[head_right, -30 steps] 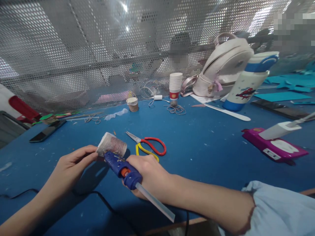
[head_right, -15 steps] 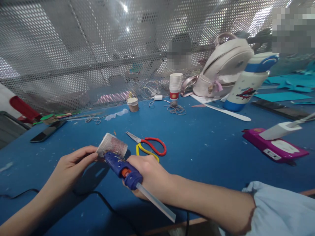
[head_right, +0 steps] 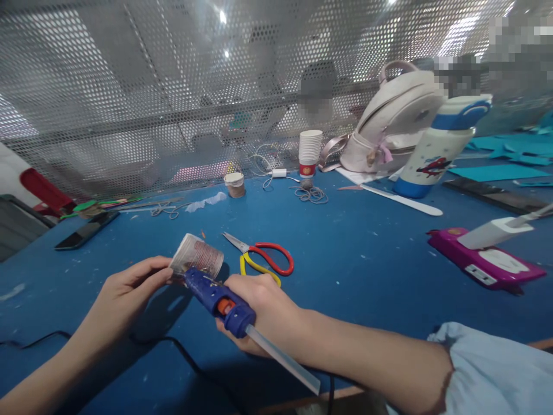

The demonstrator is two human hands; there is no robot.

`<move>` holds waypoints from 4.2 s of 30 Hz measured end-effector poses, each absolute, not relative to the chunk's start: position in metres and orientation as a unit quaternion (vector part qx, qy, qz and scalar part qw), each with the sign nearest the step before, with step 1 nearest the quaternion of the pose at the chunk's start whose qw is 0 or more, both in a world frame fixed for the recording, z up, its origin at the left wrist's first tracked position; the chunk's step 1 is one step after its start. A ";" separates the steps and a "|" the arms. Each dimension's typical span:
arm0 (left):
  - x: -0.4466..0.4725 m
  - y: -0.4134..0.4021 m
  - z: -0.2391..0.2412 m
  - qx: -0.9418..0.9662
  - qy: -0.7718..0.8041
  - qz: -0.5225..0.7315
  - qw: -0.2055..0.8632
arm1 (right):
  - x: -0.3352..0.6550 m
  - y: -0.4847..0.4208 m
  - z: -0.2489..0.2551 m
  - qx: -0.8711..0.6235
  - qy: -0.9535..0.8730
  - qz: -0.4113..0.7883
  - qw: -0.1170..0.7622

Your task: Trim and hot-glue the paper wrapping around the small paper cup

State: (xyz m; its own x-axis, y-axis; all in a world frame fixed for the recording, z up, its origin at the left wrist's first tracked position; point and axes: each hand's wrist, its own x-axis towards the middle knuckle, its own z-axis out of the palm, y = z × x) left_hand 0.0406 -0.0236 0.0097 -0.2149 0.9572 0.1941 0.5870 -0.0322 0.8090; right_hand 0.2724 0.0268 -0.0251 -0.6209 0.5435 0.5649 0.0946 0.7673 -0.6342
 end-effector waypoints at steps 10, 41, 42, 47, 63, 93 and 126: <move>0.039 -0.028 0.008 0.612 0.646 0.404 0.212 | 0.268 0.032 -0.037 -0.189 -0.855 0.295 0.383; 0.040 -0.027 0.008 0.604 0.646 0.415 0.211 | 0.266 0.031 -0.045 -0.184 -0.855 0.303 0.380; 0.039 -0.027 0.007 0.605 0.647 0.414 0.212 | 0.267 0.031 -0.041 -0.188 -0.856 0.302 0.374; 0.037 -0.026 0.006 0.602 0.655 0.403 0.216 | 0.272 0.029 -0.029 -0.182 -0.865 0.310 0.352; 0.038 -0.027 0.009 0.610 0.655 0.396 0.206 | 0.269 0.032 -0.039 -0.156 -0.863 0.295 0.378; 0.042 -0.026 0.008 0.572 0.647 0.431 0.262 | 0.267 0.029 -0.028 -0.207 -0.842 0.342 0.363; 0.038 -0.028 0.007 0.625 0.640 0.399 0.201 | 0.270 0.030 -0.031 -0.191 -0.864 0.289 0.364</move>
